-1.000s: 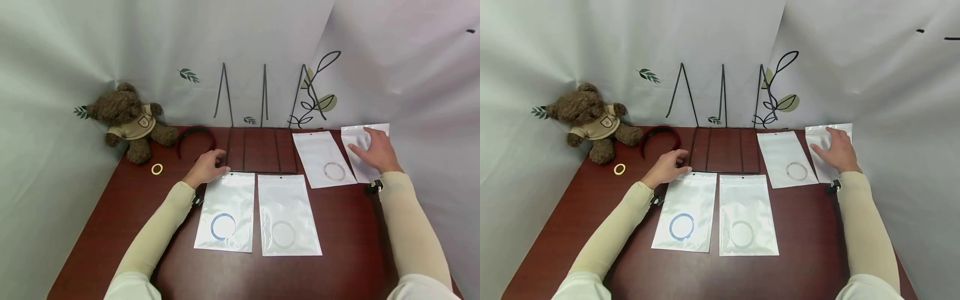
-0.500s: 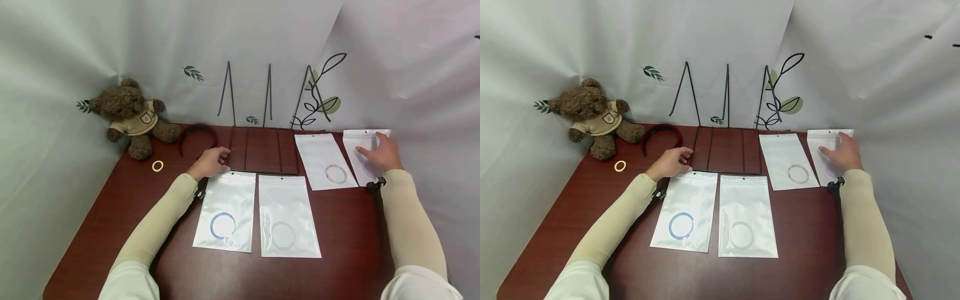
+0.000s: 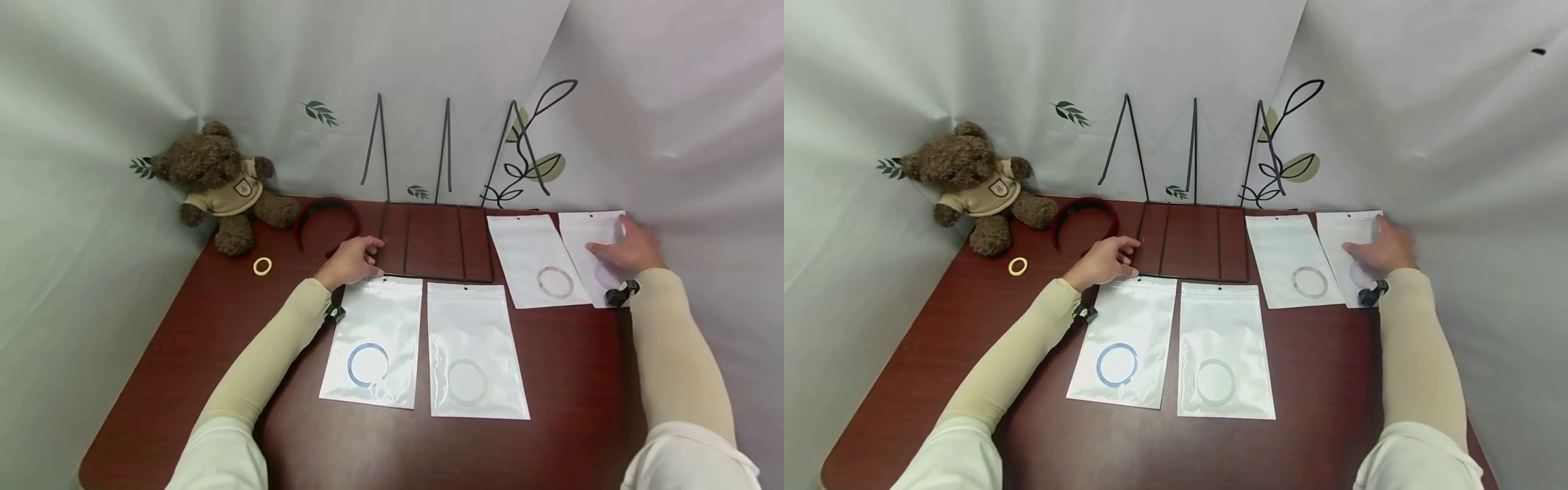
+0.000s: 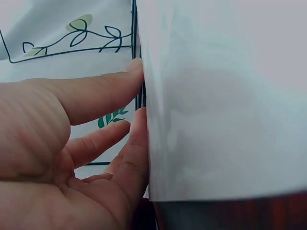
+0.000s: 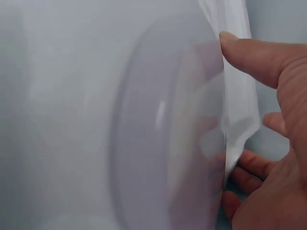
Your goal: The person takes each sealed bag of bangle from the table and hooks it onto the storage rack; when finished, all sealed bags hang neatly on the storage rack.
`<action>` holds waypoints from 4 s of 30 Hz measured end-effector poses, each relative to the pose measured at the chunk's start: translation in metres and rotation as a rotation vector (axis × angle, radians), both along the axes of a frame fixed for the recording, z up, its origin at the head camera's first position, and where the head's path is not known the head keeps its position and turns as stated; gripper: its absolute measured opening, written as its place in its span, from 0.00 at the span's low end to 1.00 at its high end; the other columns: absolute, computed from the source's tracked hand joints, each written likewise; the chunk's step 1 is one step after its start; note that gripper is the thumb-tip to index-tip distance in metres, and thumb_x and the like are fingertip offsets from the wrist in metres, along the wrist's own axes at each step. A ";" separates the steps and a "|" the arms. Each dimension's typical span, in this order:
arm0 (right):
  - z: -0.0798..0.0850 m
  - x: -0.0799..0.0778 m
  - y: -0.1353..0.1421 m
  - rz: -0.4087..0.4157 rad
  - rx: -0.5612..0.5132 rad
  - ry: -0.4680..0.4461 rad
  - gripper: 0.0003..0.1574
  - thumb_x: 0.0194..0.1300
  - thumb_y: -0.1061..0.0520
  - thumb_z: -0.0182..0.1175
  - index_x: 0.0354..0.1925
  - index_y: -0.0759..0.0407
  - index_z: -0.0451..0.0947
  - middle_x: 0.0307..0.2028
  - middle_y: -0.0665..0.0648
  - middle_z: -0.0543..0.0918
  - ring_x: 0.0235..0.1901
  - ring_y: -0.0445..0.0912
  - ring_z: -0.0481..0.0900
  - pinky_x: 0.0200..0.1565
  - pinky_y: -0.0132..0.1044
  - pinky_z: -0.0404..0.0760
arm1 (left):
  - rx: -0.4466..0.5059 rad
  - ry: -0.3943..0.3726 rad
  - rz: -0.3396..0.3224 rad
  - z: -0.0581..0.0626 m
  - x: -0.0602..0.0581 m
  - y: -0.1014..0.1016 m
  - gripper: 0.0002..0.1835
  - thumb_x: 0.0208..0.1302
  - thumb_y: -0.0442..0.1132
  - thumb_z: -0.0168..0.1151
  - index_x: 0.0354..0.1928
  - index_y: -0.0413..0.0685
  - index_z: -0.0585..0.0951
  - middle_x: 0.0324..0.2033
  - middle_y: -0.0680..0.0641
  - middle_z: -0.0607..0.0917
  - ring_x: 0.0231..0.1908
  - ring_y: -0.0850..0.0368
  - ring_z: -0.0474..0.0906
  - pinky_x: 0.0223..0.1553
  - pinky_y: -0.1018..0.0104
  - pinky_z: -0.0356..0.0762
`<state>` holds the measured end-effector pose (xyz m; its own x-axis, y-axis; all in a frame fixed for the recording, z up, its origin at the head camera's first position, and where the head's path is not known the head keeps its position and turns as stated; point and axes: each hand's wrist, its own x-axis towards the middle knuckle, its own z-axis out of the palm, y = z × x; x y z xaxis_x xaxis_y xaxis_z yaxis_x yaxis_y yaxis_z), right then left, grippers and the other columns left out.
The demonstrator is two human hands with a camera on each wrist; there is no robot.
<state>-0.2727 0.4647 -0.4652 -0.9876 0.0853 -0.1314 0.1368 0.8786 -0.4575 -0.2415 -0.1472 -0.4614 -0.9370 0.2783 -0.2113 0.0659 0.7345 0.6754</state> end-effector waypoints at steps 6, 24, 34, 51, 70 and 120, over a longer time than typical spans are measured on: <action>-0.004 0.001 0.004 -0.073 -0.073 0.083 0.73 0.66 0.37 0.71 0.85 0.61 0.37 0.76 0.88 0.42 0.73 0.81 0.44 0.70 0.76 0.55 | 0.010 -0.001 0.005 -0.001 -0.001 0.001 0.38 0.60 0.35 0.80 0.72 0.48 0.76 0.60 0.41 0.81 0.49 0.51 0.81 0.54 0.57 0.80; 0.021 0.029 0.014 -0.248 -0.222 0.348 0.60 0.66 0.45 0.72 0.85 0.52 0.52 0.83 0.61 0.57 0.83 0.60 0.52 0.82 0.51 0.50 | 0.001 -0.017 -0.001 -0.002 -0.007 0.001 0.38 0.61 0.34 0.79 0.74 0.45 0.75 0.59 0.42 0.81 0.48 0.51 0.80 0.54 0.58 0.78; 0.054 0.057 0.005 -0.369 -0.313 0.499 0.51 0.63 0.54 0.73 0.80 0.38 0.65 0.79 0.46 0.67 0.78 0.36 0.61 0.78 0.30 0.55 | 0.006 -0.047 0.004 -0.003 -0.009 -0.002 0.40 0.61 0.33 0.79 0.75 0.44 0.73 0.60 0.42 0.81 0.48 0.52 0.79 0.55 0.58 0.77; 0.110 0.098 -0.082 -0.220 -0.520 0.733 0.49 0.53 0.70 0.76 0.71 0.48 0.77 0.65 0.49 0.82 0.49 0.35 0.81 0.45 0.16 0.77 | 0.009 -0.035 -0.003 -0.005 -0.007 -0.003 0.40 0.62 0.35 0.78 0.76 0.44 0.73 0.60 0.42 0.81 0.49 0.52 0.80 0.53 0.59 0.77; 0.127 0.131 -0.175 0.129 -0.793 0.994 0.44 0.48 0.79 0.72 0.65 0.72 0.76 0.52 0.55 0.87 0.34 0.39 0.80 0.26 0.21 0.73 | -0.015 -0.038 -0.019 0.002 -0.006 0.000 0.39 0.64 0.34 0.77 0.76 0.42 0.72 0.60 0.41 0.81 0.47 0.53 0.79 0.54 0.59 0.76; 0.124 -0.016 -0.222 0.109 -0.571 0.943 0.37 0.70 0.64 0.65 0.74 0.54 0.69 0.66 0.52 0.79 0.55 0.39 0.81 0.53 0.30 0.78 | 0.010 -0.051 -0.017 -0.002 -0.009 -0.002 0.39 0.64 0.34 0.76 0.76 0.43 0.72 0.60 0.41 0.81 0.47 0.52 0.79 0.52 0.61 0.78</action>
<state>-0.2882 0.2427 -0.3411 -0.7109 0.1579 0.6853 -0.5453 0.4917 -0.6789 -0.2509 -0.1495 -0.4635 -0.9203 0.2961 -0.2558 0.0434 0.7269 0.6854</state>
